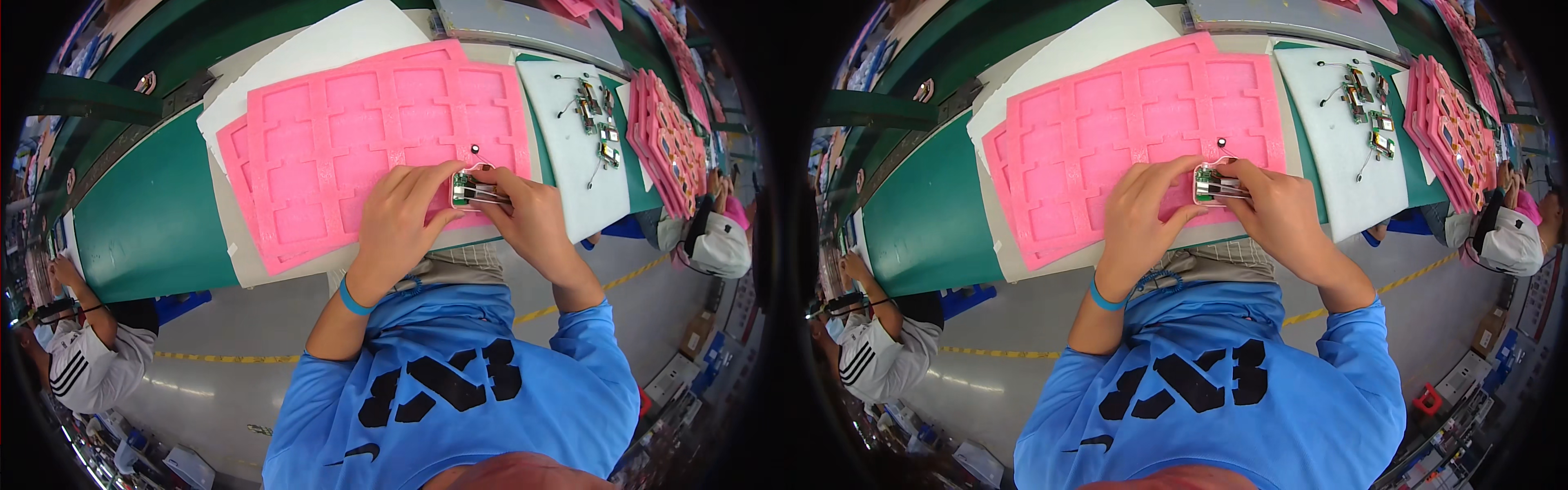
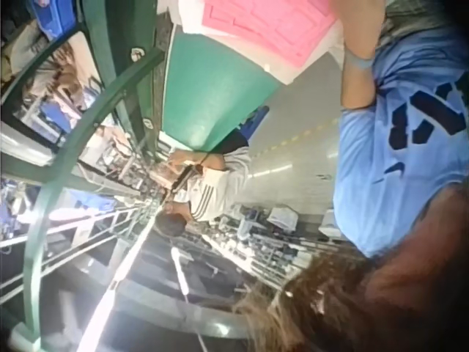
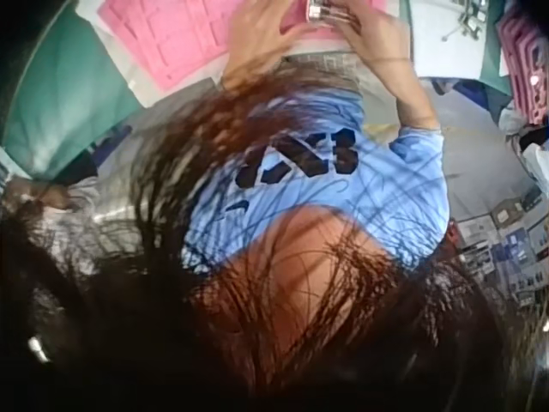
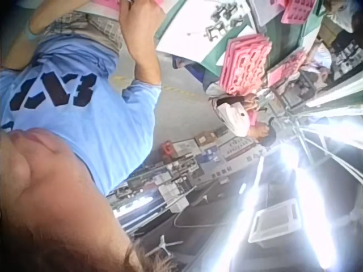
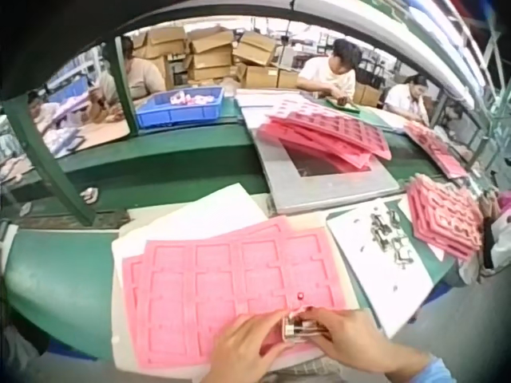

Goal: Assembling small electronic components on circuit boards at a manual assembly station.

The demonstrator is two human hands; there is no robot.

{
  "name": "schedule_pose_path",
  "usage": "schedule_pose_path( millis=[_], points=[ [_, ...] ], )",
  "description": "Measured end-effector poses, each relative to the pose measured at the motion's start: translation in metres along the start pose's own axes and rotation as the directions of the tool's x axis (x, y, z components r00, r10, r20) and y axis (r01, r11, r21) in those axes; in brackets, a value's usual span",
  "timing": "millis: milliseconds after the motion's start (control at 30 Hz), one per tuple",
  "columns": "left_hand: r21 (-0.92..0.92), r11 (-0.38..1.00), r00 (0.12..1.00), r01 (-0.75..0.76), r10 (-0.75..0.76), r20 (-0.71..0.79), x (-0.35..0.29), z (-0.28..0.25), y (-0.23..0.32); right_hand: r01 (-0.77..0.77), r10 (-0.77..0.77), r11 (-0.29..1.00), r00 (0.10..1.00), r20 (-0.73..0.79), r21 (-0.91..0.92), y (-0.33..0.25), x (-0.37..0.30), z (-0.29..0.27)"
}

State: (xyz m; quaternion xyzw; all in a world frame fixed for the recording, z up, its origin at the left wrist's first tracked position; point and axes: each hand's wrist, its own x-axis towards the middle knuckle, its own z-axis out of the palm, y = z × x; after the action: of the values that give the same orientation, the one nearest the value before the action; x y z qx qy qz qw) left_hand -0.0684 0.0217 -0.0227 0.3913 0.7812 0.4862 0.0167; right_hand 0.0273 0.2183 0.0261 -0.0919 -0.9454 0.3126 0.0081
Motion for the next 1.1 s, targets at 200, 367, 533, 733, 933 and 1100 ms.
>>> schedule_pose_path(
  millis=[200,367,533,733,933,1100],
  points=[
    [-0.016,0.999,0.999,0.051,-0.051,-0.006,-0.001,0.000,-0.004,-0.034,0.020,0.998,0.973,0.232,0.054,0.000,0.019,-0.015],
    [-0.062,0.995,0.997,0.074,-0.076,-0.024,0.002,-0.011,0.005,0.180,-0.171,0.983,0.962,0.215,-0.023,-0.004,0.022,-0.027],
    [-0.199,0.978,0.970,0.059,-0.103,-0.220,-0.033,-0.059,0.018,0.336,-0.314,0.936,0.933,0.176,-0.108,-0.067,0.115,-0.052],
    [0.365,0.769,0.798,0.525,-0.297,-0.524,-0.067,-0.117,-0.024,0.494,-0.490,0.772,0.863,0.119,-0.400,-0.100,0.374,0.041],
    [0.296,0.729,0.736,0.617,-0.403,-0.543,-0.067,-0.112,-0.050,0.532,-0.556,0.793,0.831,0.004,-0.295,-0.061,0.406,0.065],
    [0.090,0.796,0.700,0.599,-0.466,-0.541,-0.082,-0.131,-0.062,0.279,-0.341,0.880,0.934,-0.104,-0.383,-0.026,0.182,-0.073]
  ],
)
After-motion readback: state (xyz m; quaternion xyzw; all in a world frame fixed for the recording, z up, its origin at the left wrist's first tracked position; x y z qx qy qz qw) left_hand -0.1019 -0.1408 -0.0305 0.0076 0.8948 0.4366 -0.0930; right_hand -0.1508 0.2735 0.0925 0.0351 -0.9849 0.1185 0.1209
